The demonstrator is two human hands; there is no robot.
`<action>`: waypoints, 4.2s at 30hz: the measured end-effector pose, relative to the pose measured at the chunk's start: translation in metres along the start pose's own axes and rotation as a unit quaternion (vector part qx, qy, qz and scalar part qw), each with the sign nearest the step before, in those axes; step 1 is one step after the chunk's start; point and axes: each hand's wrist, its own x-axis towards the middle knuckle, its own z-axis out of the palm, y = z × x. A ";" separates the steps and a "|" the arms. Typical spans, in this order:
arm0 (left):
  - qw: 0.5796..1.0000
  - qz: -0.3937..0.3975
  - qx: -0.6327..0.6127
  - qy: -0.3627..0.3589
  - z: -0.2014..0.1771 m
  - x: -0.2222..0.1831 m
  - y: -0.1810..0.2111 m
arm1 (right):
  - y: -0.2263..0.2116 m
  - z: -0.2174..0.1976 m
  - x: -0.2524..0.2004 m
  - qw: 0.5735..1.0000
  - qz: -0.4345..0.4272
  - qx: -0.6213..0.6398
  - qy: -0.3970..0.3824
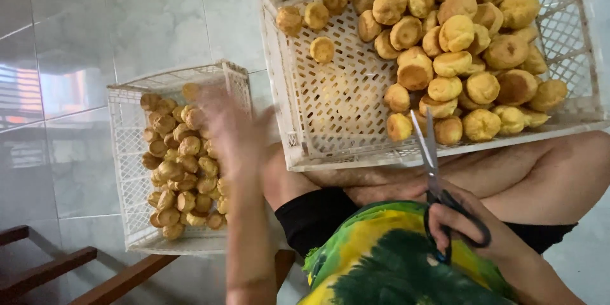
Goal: Using scissors to trim or cut individual baked goods and sorting them into a different basket.
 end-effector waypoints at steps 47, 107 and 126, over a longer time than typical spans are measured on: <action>0.392 0.174 -0.805 -0.409 0.109 -0.133 0.046 | -0.018 0.058 -0.001 0.990 -0.046 -0.077 -0.108; 0.714 0.543 -0.331 -0.293 0.039 -0.026 -0.025 | -0.037 0.045 -0.007 0.972 0.165 -0.047 -0.159; 0.870 0.404 0.143 0.244 0.196 0.230 0.151 | -0.019 0.003 0.017 0.997 0.018 -0.063 -0.036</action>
